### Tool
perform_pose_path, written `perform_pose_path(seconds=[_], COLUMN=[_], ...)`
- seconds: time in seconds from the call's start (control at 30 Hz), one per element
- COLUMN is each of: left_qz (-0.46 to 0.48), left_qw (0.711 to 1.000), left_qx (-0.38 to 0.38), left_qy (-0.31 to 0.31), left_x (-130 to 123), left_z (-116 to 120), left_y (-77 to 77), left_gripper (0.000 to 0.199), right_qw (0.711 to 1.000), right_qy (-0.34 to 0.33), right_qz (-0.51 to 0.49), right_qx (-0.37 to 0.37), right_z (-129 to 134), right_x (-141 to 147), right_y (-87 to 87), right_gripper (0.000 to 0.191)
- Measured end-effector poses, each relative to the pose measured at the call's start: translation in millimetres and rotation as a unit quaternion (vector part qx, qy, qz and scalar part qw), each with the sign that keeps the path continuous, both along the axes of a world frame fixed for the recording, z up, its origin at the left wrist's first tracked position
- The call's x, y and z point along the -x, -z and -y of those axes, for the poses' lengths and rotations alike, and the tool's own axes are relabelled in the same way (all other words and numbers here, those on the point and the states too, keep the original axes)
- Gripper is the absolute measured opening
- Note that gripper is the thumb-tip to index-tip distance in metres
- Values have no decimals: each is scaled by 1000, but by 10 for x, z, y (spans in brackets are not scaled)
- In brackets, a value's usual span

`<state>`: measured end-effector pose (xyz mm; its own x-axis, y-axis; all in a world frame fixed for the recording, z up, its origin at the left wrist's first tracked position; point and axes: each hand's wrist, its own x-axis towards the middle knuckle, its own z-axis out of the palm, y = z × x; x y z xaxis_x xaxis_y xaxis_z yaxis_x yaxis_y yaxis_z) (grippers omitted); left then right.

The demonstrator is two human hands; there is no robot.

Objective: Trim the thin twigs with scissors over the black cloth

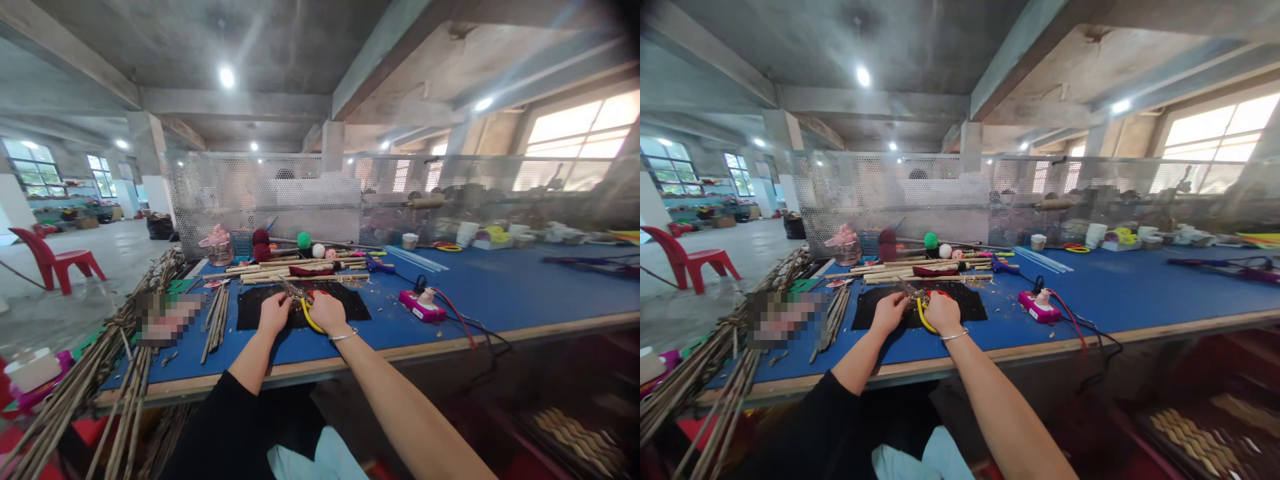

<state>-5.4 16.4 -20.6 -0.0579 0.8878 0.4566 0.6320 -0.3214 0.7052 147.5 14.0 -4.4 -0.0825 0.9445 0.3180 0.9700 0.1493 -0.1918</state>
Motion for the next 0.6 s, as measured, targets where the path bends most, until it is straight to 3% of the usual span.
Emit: perform_pose_path(seconds=[0.17,0.6], left_qz=[31,39], left_qw=[999,999], left_qx=[13,22], left_qy=[-11,3], left_x=[7,5], left_z=[-26,-11], left_y=[36,10], left_gripper=[24,26], right_qw=[1000,997], right_qy=[16,-24], right_qz=[-2,39], right_qx=[0,-64], right_z=[-37,-60], right_x=[-11,-20], right_y=[29,22], right_gripper=[25,32])
